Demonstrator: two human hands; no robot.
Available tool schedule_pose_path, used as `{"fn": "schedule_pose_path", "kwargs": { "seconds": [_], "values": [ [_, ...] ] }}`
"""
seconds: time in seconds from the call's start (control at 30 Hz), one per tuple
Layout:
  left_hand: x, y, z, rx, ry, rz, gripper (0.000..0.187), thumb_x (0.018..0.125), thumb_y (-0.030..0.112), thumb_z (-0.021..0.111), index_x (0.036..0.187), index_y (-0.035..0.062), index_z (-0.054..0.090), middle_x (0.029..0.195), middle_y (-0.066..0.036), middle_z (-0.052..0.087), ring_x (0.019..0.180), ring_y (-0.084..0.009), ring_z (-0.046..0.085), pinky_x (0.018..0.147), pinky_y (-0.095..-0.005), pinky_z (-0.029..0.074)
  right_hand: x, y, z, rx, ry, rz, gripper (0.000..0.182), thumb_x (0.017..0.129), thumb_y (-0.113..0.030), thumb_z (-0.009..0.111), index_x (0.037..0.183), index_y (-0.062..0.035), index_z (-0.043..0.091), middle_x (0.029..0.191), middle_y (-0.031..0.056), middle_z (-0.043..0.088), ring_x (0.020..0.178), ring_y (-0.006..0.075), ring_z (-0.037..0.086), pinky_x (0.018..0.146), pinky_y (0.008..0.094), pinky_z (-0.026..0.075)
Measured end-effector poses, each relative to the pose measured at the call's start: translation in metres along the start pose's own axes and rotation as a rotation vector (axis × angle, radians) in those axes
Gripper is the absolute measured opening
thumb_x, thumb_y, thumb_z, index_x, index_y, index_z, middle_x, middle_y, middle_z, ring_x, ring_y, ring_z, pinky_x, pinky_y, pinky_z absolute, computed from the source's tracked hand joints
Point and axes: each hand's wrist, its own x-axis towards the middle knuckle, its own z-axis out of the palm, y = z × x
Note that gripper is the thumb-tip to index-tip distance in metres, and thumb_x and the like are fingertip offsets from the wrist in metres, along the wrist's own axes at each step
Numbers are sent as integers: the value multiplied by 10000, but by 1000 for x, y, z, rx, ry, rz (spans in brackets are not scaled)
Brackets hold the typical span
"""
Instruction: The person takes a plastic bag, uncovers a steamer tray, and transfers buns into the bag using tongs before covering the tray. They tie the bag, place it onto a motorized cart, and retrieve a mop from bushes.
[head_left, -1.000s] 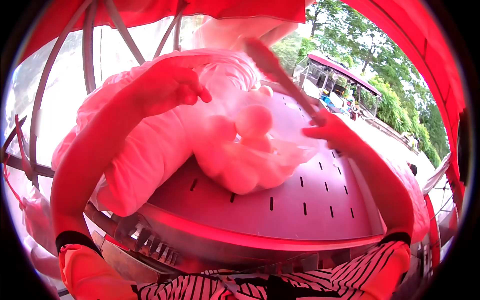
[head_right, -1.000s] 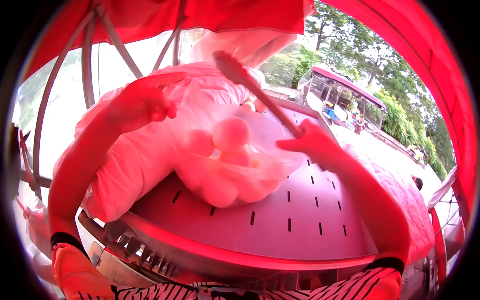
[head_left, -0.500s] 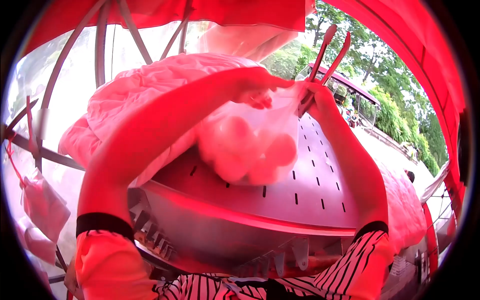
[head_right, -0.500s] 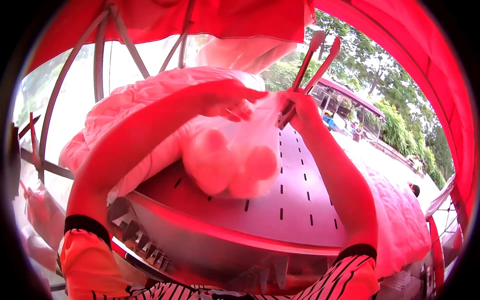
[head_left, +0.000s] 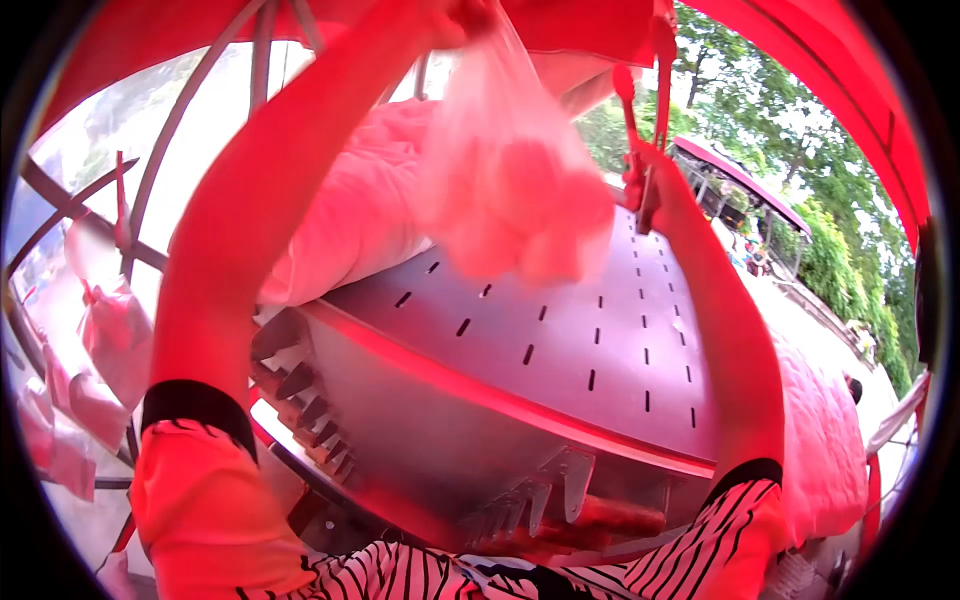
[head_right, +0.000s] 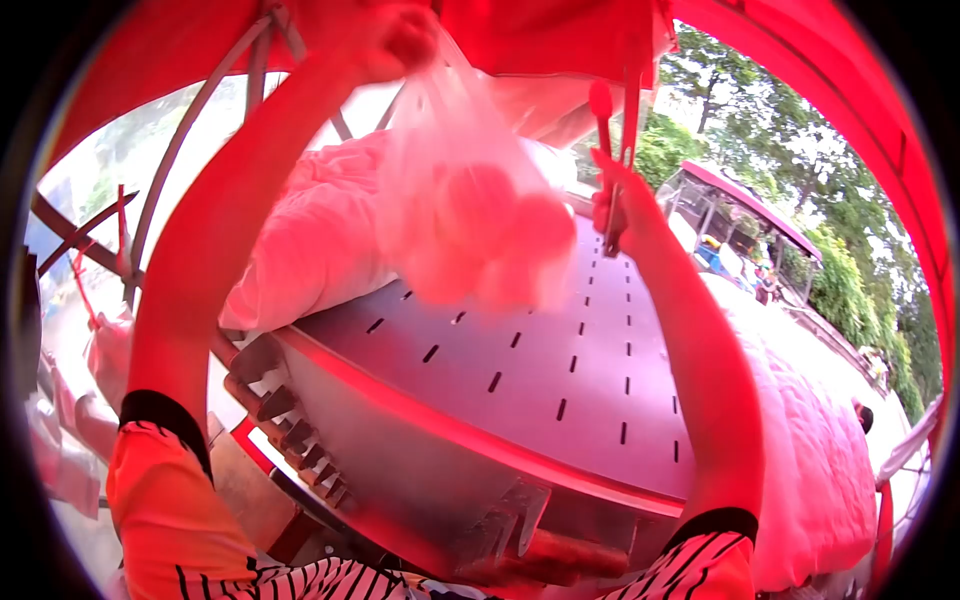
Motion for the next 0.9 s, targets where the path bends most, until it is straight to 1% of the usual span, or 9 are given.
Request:
{"fn": "schedule_pose_path", "kwargs": {
  "seconds": [0.27,0.37,0.43,0.6,0.7,0.73,0.77,0.83,0.9],
  "values": [
    [-203,119,-38,82,197,197,105,873,71,494,888,-18,547,704,-93,558,532,-120,501,486,-239,406,37,-38,100,-520,-54,-169,368,748,-374,714,706,-131,440,519,-54,370,410,59,341,380,210,276],
    [-286,142,-58,118,318,225,108,881,67,479,908,-21,536,723,-96,551,520,-109,480,463,-226,382,84,-25,192,-759,-94,-223,287,774,-338,679,707,-101,531,506,-36,376,393,87,375,377,232,315],
    [-337,155,-68,132,402,235,111,886,65,469,920,-22,529,736,-98,547,512,-102,465,448,-218,365,112,17,280,-814,-198,-326,232,805,-266,630,896,-68,550,760,55,499,688,195,472,613,304,376],
    [-442,167,-90,140,610,242,120,899,59,445,952,-26,510,768,-103,536,493,-84,430,410,-196,325,133,104,441,-985,-307,-332,204,810,-242,618,889,-63,560,761,58,521,679,178,496,598,294,396],
    [-479,169,-105,119,678,157,127,907,56,430,972,-29,499,788,-106,529,482,-73,409,387,-183,300,134,123,478,-1066,-327,-353,188,813,-228,612,885,-61,566,762,60,533,673,167,510,588,288,407],
    [-483,169,-97,-334,896,329,131,930,82,403,916,-15,489,742,-86,496,466,-66,361,378,-186,275,140,129,479,-1070,-332,-371,183,814,-224,610,884,-60,568,762,61,538,672,164,514,585,286,411],
    [-493,167,-100,-345,874,306,131,930,82,403,916,-15,489,742,-86,496,466,-66,361,378,-186,275,141,129,476,-1075,-333,-395,178,815,-219,607,883,-59,570,762,62,542,670,160,519,582,284,415],
    [-513,161,-112,162,865,173,171,951,110,388,879,-11,484,707,-68,478,459,-57,333,380,-181,261,139,113,458,-1028,-315,-464,168,817,-210,603,880,-57,574,763,63,551,666,154,528,576,281,423],
    [-517,163,-120,133,850,235,189,965,130,365,881,-5,468,706,-60,462,460,-58,328,391,-193,251,147,78,409,-893,-227,-530,158,819,-201,598,878,-56,578,763,64,559,663,147,538,570,277,431]
  ]
}}
